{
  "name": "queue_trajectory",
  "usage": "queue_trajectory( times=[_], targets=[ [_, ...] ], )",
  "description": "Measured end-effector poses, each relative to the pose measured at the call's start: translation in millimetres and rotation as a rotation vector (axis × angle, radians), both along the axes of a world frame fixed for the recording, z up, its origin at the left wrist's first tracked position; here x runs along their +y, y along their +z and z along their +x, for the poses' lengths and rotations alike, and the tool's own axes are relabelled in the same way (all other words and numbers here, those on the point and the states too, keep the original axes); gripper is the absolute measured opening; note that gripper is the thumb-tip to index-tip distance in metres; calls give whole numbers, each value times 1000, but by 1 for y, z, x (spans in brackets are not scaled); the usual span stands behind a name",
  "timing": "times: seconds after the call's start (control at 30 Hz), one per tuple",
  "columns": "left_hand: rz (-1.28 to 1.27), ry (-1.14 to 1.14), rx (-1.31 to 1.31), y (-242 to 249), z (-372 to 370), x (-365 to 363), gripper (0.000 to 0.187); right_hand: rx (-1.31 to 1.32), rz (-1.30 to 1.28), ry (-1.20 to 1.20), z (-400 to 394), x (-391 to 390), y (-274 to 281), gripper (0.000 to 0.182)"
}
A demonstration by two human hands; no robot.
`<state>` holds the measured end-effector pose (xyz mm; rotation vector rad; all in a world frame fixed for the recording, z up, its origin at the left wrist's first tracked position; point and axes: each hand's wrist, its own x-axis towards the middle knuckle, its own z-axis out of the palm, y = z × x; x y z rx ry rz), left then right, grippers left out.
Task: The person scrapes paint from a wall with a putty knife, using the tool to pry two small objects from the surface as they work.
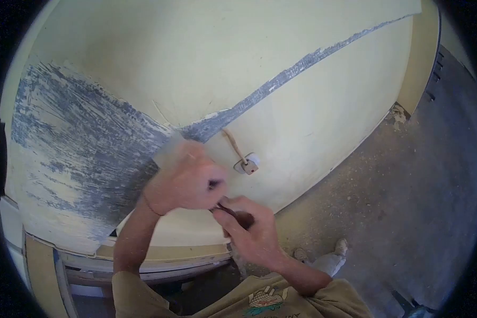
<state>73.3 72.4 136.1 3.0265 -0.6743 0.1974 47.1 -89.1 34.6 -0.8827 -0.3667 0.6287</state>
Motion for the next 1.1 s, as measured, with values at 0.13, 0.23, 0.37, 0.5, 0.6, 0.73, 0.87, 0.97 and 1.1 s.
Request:
queue_trajectory(
  times=[0.13,0.23,0.37,0.5,0.6,0.73,0.87,0.97,1.1],
  targets=[
    [89,-63,-24,15,3,-1,15,1,5,17,5,7,14,14],
    [82,25,52,23,0,-6,15,-64,55,-6,9,5,16,10],
    [27,-11,-1,23,0,2,13,-3,-93,29,2,-1,15,15],
    [16,47,36,24,1,-4,14,-70,-10,-7,3,-4,16,15],
    [69,-6,-35,26,0,-7,14,-99,-16,-48,0,9,19,12],
    [33,128,117,34,-2,-11,16,-32,28,-1,6,6,20,9],
    [94,85,63,47,1,-10,20,-4,-63,40,5,-1,22,9],
    [62,123,118,34,4,-13,21,-24,9,-20,3,-3,27,14],
    [179,120,11,38,5,-4,18,-107,37,-28,10,16,24,14]
  ],
)
